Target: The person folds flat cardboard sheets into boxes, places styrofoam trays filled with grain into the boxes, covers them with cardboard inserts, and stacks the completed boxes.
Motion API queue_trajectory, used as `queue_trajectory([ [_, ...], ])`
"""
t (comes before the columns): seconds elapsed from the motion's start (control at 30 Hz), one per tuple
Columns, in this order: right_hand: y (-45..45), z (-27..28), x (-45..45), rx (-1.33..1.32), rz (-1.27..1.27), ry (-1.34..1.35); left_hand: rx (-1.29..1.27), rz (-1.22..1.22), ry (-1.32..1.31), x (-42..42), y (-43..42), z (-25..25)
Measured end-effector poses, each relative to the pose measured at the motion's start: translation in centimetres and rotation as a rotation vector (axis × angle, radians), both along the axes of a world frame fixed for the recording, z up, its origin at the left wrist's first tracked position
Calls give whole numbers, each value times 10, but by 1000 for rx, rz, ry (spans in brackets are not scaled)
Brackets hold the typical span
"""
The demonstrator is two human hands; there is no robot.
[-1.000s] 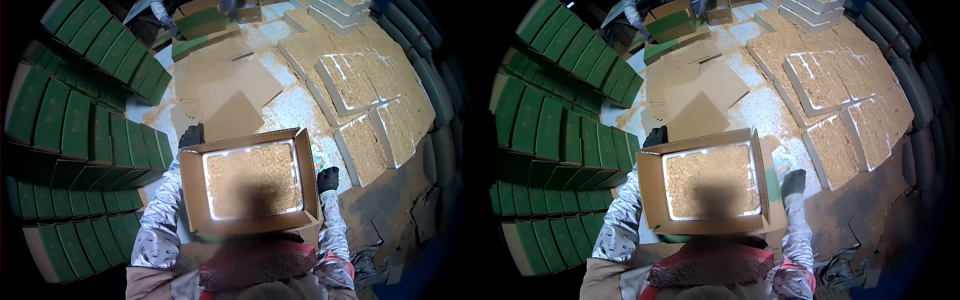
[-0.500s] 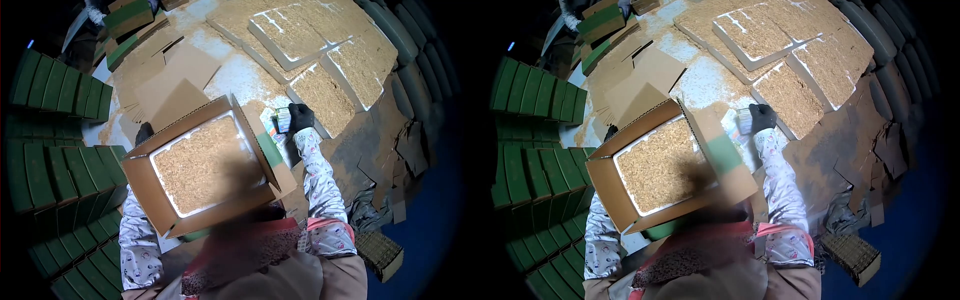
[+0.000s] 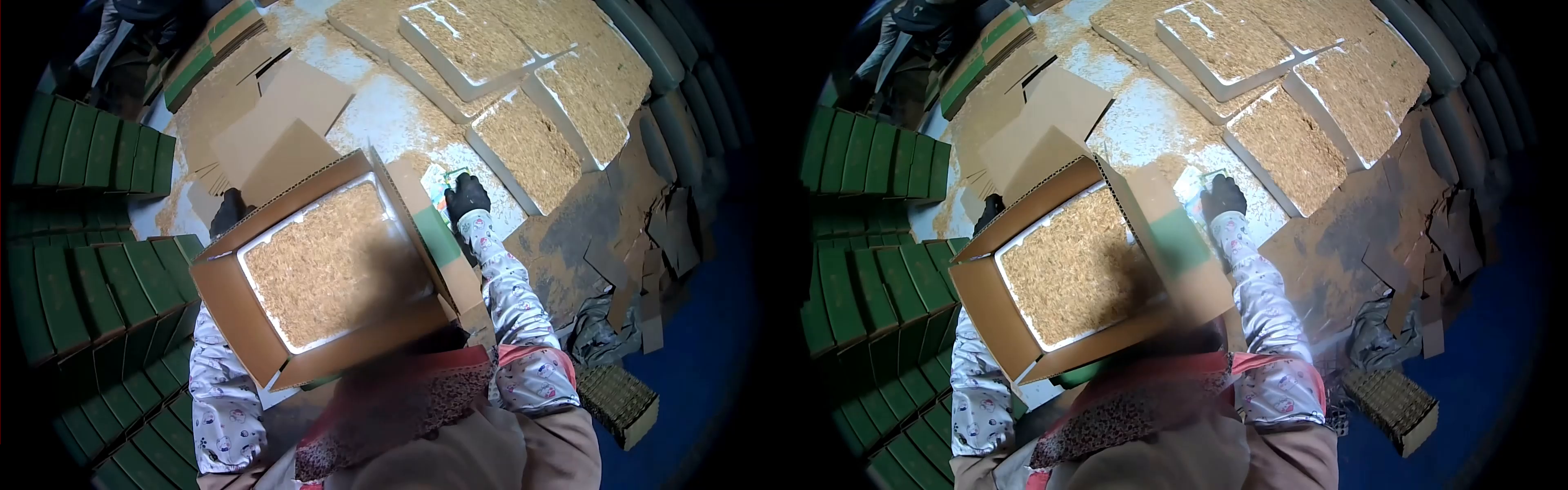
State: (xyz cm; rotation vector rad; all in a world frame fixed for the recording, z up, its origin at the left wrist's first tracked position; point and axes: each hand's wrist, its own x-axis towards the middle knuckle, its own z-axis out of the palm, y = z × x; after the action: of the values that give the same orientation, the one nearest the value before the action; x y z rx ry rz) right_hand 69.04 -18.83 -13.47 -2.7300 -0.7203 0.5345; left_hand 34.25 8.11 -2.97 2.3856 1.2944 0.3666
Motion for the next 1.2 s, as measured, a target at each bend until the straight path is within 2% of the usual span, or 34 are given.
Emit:
queue_trajectory([
  [0.1, 1, 11, 4, 78, -50, 19, 37, -41, -37, 10, 11, -5],
  [0.13, -2, 9, 7, 89, -22, -86, 83, -91, -52, 13, 19, -15],
  [0.17, -4, 13, 7, 54, -43, -241, 216, -196, -56, 23, 23, -20],
  [0.23, -8, 12, 18, -85, -130, -202, 631, -319, 74, 27, 24, -18],
  [0.3, -14, -6, 23, -120, -162, -208, -11, 142, -261, 45, -4, 29],
  [0.37, -16, -11, 28, -81, -124, -135, -4, -197, -148, -23, 64, -1],
  [0.4, -16, -11, 23, -23, -141, -185, 45, -234, -184, -29, 62, 23],
  [0.43, -17, -13, 23, 2, -161, -182, 63, -55, -197, -5, 24, 76],
  [0.5, -17, -24, 23, 60, -199, -173, 207, 75, -315, -12, -3, 118],
  [0.57, -17, -33, 23, 118, -202, -241, 294, 93, -524, -2, -53, 154],
  [0.6, -18, -30, 22, 175, -214, -253, 537, -48, -376, -2, -76, 167],
  [0.63, -18, -26, 21, 231, -223, -267, 662, -286, -186, 6, -103, 183],
  [0.67, -17, -11, 21, 377, -235, -234, 765, -434, 81, -7, -119, 178],
  [0.7, -13, 0, 23, 524, -256, -178, 636, -703, 270, -1, -132, 178],
  [0.73, -9, 16, 23, 766, -224, -111, 500, -953, 327, 15, -149, 179],
  [0.77, -4, 47, 17, 1005, -185, -32, 654, -1053, 228, 12, -157, 154],
  [0.83, 4, 154, -15, 1146, 111, -3, 415, -1100, 494, 13, -176, 130],
  [0.9, 6, 221, -54, 1251, 635, -136, 153, -1092, 580, 21, -174, 120],
  [0.97, 14, 248, -87, 979, 1185, -343, 118, -1035, 573, 21, -176, 103],
  [1.03, 12, 209, -116, 365, 1298, -460, 113, -1022, 623, 17, -172, 104],
  [1.07, 13, 220, -111, 168, 1356, -405, 18, -1071, 567, 13, -165, 119],
  [1.1, 14, 231, -106, -30, 1409, -346, 120, -1089, 556, 2, -157, 125],
  [1.13, 10, 225, -89, 364, 1429, -370, 75, -1059, 593, 0, -147, 146],
  [1.17, 9, 239, -74, 564, 1413, -227, 174, -1010, 526, -10, -138, 165],
  [1.2, 0, 248, -54, 619, 1395, -349, 149, -941, 496, -17, -129, 184],
])
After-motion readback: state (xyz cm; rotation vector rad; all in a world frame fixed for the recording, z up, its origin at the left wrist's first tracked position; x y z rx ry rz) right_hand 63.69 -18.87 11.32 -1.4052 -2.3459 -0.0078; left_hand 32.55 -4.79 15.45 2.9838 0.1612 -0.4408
